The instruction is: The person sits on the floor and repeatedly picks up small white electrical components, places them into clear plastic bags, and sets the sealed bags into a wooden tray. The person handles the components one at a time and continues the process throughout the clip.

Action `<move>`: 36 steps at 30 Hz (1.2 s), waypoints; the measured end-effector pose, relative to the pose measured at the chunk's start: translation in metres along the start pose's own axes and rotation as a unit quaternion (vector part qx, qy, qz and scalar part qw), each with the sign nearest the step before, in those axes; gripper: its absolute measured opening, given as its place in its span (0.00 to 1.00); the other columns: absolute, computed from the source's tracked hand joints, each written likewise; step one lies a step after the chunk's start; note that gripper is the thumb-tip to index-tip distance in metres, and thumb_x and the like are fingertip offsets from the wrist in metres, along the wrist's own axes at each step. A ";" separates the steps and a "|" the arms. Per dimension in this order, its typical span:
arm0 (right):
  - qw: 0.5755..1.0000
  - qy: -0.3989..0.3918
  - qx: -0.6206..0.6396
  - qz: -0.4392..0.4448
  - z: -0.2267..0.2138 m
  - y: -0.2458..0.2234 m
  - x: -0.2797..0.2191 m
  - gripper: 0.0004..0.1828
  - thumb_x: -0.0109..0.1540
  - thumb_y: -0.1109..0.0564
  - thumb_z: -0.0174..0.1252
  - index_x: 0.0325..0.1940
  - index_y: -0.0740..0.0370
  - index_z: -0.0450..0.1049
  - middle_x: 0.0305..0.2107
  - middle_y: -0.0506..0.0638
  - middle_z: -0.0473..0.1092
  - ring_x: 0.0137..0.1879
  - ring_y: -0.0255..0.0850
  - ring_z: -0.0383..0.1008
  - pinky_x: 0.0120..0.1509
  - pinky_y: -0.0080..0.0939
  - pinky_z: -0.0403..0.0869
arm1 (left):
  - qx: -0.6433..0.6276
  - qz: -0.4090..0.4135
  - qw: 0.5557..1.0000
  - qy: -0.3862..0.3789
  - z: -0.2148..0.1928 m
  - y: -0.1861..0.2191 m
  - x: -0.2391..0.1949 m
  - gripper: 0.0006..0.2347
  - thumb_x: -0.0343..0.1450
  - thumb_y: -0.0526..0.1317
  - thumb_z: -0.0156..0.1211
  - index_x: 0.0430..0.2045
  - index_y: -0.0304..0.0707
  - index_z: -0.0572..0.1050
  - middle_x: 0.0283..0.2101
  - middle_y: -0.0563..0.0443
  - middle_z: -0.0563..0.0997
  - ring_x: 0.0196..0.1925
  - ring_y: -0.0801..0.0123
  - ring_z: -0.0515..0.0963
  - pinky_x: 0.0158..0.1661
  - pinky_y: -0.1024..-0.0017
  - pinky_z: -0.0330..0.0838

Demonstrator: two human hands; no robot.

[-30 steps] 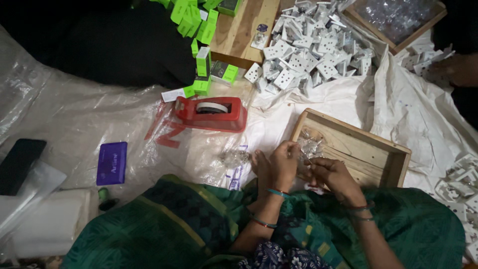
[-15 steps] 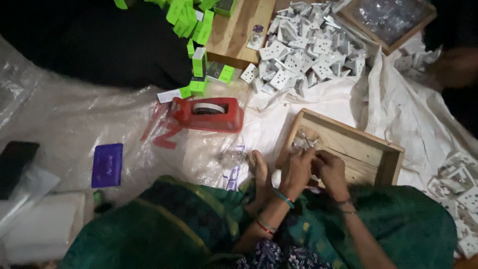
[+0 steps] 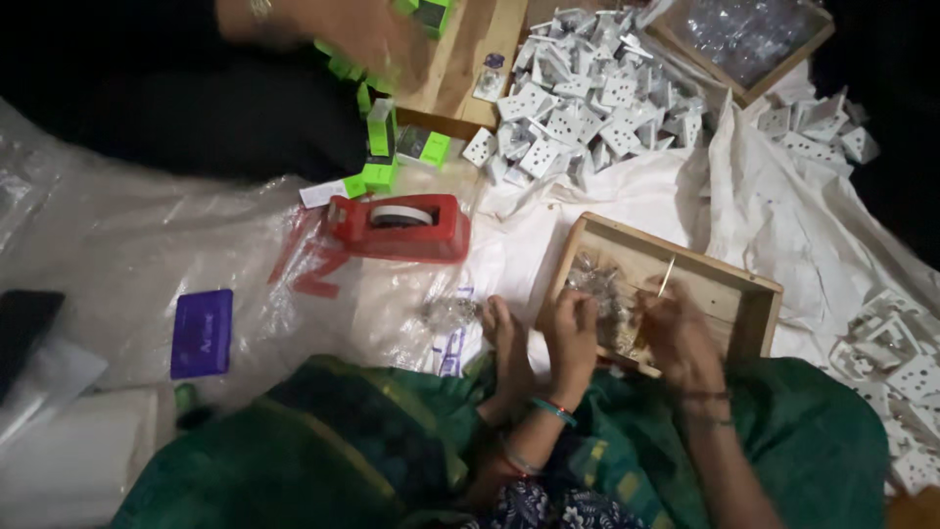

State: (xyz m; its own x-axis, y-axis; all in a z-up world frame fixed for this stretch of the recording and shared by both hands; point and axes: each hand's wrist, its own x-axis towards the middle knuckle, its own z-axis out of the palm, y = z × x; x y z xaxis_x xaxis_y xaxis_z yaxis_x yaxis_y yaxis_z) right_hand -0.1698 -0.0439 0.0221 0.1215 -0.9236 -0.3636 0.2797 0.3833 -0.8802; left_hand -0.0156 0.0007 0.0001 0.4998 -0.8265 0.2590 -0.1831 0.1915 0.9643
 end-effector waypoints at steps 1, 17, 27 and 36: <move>0.999 -0.030 -0.016 0.018 0.008 0.005 -0.008 0.12 0.62 0.62 0.53 0.49 0.56 0.73 0.30 0.49 0.72 0.32 0.38 0.72 0.32 0.37 0.69 | -0.009 -0.027 0.999 0.015 -0.001 -0.011 -0.003 0.07 0.73 0.36 0.64 0.29 0.31 0.75 0.28 0.42 0.78 0.31 0.56 0.80 0.35 0.63 0.74; 0.940 0.022 -0.310 -0.143 -0.030 0.058 0.015 0.05 0.64 0.66 0.54 0.40 0.62 0.75 0.30 0.47 0.72 0.34 0.33 0.70 0.36 0.34 0.70 | -0.289 -0.349 0.881 -0.132 0.025 -0.032 -0.030 0.05 0.73 0.39 0.60 0.39 0.39 0.77 0.28 0.58 0.77 0.23 0.80 0.71 0.22 0.80 0.65; 0.976 0.195 -0.098 -0.021 -0.049 -0.016 0.010 0.08 0.63 0.62 0.63 0.33 0.58 0.70 0.23 0.45 0.68 0.22 0.32 0.59 0.21 0.34 0.53 | -0.109 -0.134 0.984 -0.036 -0.005 -0.025 -0.004 0.05 0.70 0.35 0.67 0.29 0.31 0.81 0.30 0.53 0.83 0.32 0.78 0.77 0.35 0.77 0.72; 0.948 0.187 -0.227 -0.123 -0.063 -0.013 0.011 0.04 0.62 0.65 0.61 0.39 0.59 0.79 0.26 0.43 0.69 0.27 0.28 0.62 0.29 0.29 0.61 | -0.149 -0.149 0.977 -0.030 -0.004 -0.027 -0.005 0.09 0.67 0.33 0.65 0.21 0.31 0.70 0.27 0.55 0.76 0.28 0.79 0.72 0.30 0.77 0.67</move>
State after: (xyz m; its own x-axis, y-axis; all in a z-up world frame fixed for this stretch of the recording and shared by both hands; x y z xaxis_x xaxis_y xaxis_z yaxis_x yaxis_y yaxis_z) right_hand -0.2317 -0.0598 0.0102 -0.2641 -0.9544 -0.1390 -0.1937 0.1937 -0.9618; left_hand -0.0098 0.0016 -0.0272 0.4406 -0.8971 -0.0314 0.2216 0.0748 0.9723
